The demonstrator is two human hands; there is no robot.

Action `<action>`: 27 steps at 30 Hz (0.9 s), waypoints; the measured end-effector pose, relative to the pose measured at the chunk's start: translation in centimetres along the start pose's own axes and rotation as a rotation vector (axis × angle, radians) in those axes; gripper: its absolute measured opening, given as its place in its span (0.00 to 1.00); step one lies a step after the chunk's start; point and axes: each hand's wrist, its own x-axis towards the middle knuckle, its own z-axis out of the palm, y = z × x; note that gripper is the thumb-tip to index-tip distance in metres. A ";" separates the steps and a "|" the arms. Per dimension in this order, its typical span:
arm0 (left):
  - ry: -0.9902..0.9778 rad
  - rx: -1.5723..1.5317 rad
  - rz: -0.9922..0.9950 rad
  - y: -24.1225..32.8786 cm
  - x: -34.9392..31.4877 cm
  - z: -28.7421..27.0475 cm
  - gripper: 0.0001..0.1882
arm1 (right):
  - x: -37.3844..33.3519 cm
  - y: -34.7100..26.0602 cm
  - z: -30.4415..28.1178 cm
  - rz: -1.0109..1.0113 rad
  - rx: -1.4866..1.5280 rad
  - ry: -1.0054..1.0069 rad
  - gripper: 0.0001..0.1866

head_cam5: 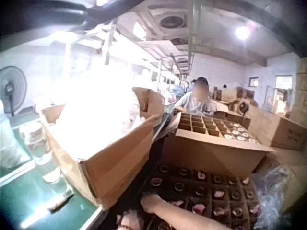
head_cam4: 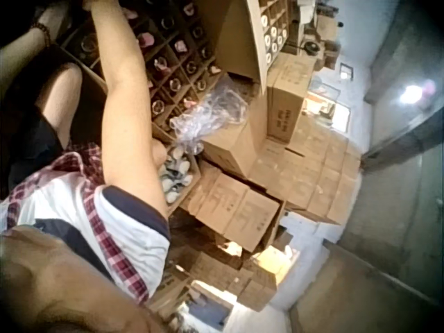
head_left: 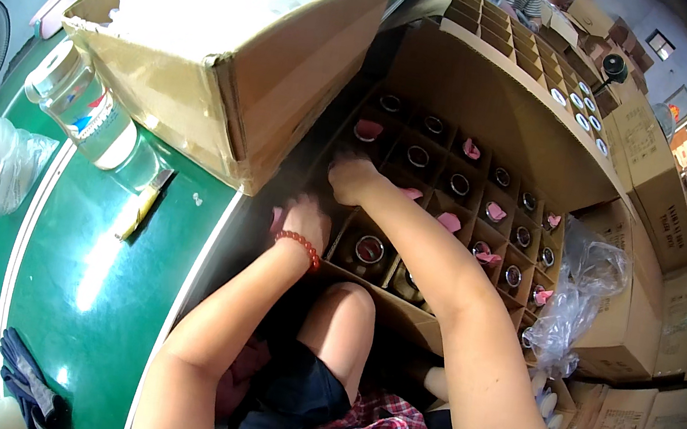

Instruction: The person places folded pink paper into each compartment of a cardboard tray holding small glass jars, then places white plastic rings on top of the jars. The person works by hand, handling the paper and rings one at a time.

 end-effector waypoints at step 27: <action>-0.156 0.006 0.117 0.7 0.8 -2.5 0.12 | -6.7 -1.5 -0.7 0.274 0.497 0.529 0.22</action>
